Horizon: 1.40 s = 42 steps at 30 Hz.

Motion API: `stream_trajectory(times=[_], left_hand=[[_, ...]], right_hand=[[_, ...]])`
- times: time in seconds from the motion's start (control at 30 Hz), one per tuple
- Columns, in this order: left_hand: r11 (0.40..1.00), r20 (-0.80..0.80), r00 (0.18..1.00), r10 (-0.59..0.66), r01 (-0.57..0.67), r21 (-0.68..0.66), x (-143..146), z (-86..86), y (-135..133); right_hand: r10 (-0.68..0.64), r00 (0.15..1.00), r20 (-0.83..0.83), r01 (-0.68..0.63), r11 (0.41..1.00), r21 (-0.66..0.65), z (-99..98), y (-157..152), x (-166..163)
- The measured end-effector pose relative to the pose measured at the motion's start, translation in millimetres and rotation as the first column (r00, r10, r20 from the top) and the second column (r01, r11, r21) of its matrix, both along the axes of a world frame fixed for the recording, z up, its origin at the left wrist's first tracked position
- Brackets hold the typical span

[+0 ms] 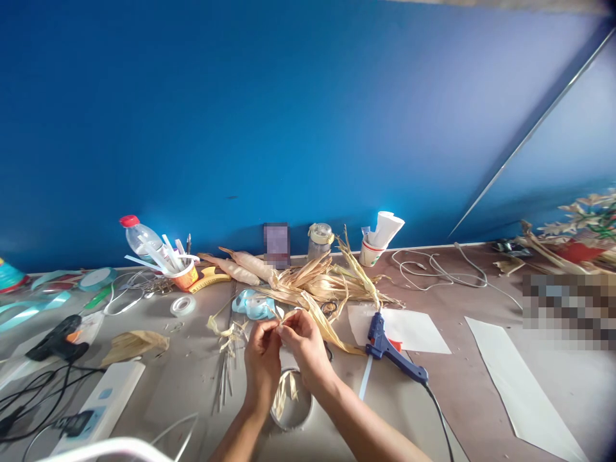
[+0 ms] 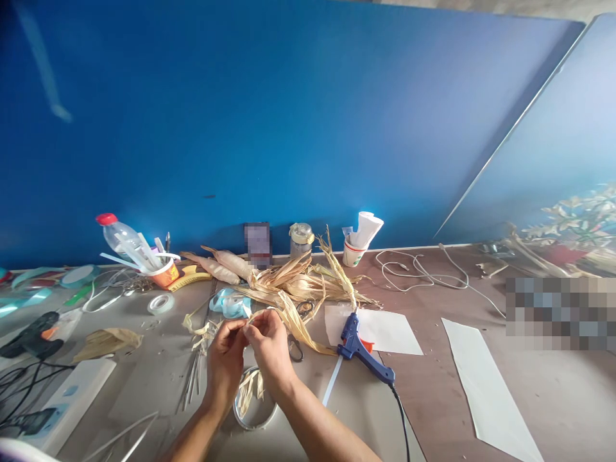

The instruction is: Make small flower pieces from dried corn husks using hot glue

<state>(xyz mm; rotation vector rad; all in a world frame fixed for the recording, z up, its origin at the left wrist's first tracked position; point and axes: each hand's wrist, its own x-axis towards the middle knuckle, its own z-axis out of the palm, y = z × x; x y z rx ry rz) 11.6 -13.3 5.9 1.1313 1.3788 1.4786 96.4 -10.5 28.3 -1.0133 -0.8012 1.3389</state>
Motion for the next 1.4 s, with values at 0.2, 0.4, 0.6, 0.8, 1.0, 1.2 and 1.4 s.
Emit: stream_trajectory(times=[0.2,0.4,0.6,0.8,1.0,1.2,1.4], left_hand=[[0.996,0.144,0.989,0.015,-0.002,-0.089,2,-5.0,3],[0.999,0.422,0.906,0.004,0.015,-0.042,3,-2.3,5],[0.995,0.557,0.830,0.032,0.025,-0.095,5,9.8,6],[0.993,0.432,0.902,-0.024,0.073,-0.096,-1,0.6,6],[0.994,0.427,0.903,-0.046,0.083,-0.068,-3,-9.1,11],[0.992,0.499,0.865,-0.049,0.102,-0.078,-2,-4.9,11],[0.992,0.503,0.864,-0.015,0.074,-0.097,-2,3.2,11]], right_hand=[[-0.059,0.992,-0.114,0.048,0.994,-0.095,-4.1,5,13],[-0.116,0.990,-0.076,0.110,0.991,-0.081,-7.1,11,25],[-0.084,0.878,0.472,0.024,0.991,0.131,14.0,31,39],[-0.381,0.118,0.917,-0.252,0.882,0.398,12.2,104,50],[-0.386,-0.025,0.922,-0.386,0.855,0.348,-1.1,144,42],[-0.372,-0.051,0.927,-0.420,0.850,0.318,-9.9,159,34],[-0.377,-0.009,0.926,-0.381,0.858,0.345,-8.9,157,38]])
